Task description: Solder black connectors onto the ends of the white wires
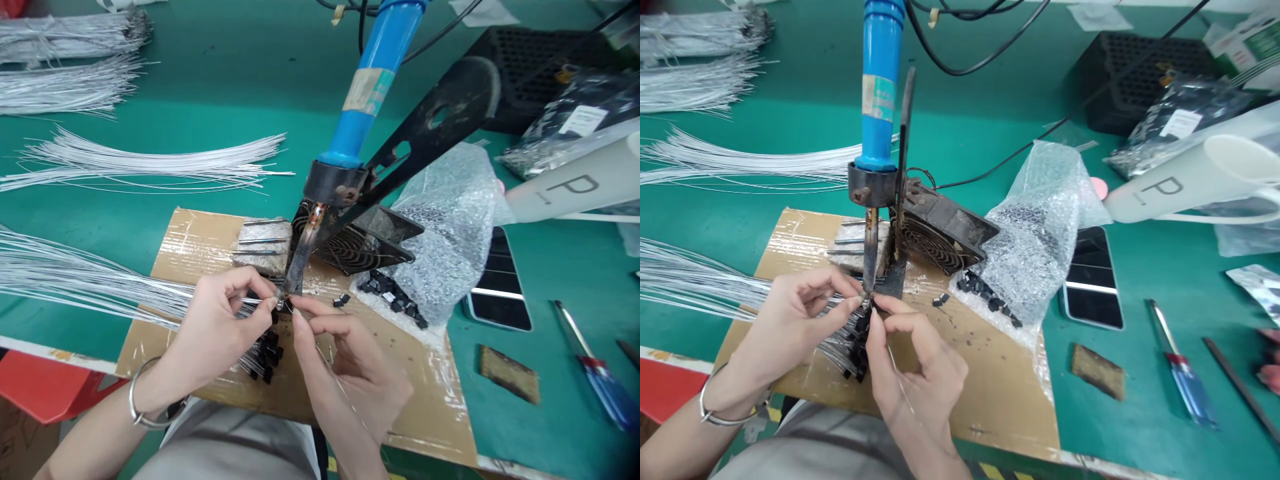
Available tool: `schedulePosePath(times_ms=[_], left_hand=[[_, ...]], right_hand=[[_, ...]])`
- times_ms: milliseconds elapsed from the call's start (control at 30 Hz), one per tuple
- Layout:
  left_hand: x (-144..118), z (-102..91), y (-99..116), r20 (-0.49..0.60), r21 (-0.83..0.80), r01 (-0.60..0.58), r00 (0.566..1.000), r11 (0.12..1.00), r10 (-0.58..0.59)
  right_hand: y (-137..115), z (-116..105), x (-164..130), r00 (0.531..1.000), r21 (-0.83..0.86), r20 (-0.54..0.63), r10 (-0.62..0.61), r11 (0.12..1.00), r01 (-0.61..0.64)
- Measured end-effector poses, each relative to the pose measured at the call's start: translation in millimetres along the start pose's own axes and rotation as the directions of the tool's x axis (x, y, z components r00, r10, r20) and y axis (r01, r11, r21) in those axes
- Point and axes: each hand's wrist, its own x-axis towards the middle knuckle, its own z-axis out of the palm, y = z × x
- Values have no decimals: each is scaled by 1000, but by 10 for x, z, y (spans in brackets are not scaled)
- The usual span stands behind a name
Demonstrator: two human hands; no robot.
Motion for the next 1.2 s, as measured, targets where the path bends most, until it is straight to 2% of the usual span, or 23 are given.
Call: schedulePosePath(times_ms=[167,300,400,467,533,633,733,800,833,900,1000,1100,1200], left_hand=[[-13,-13,-43,8,37,-17,1000,999,16],[-50,-73,-147,-25,176,-39,999,984,44],[-94,-138,-209,-26,243,-162,985,957,173],[-126,-196,-230,-42,304,-267,955,914,294],[-138,-283,-240,-84,416,-334,912,846,401],[-29,-487,-258,-93,632,-362,843,686,530],[313,-764,-304,-2,847,-320,796,424,605],[649,-942,-346,82,928,-275,808,251,584],[829,-1016,-367,121,929,-294,816,226,565],[1171,-1116,-401,167,919,-332,818,214,550],[1545,-1152,-423,233,884,-408,809,230,540],[1700,-1128,-399,244,842,-456,797,287,552],[1690,-1140,-337,183,798,-460,801,390,570]], right_hand=[[-22,21,-23,997,43,-24,78,996,-77],[47,-122,28,954,113,-223,202,977,-181],[205,-358,96,911,323,-305,278,930,-175],[334,-528,127,853,411,-366,373,887,-211],[457,-667,139,794,398,-434,425,882,-254],[607,-783,133,767,360,-470,438,888,-286],[705,-811,121,778,349,-454,434,890,-293],[741,-806,118,800,323,-437,412,902,-288],[750,-802,118,808,308,-432,401,907,-286],[757,-791,121,810,294,-431,397,911,-290],[751,-774,130,790,310,-451,415,903,-298],[736,-754,130,782,328,-463,418,900,-286],[720,-737,123,788,324,-462,407,904,-278]])
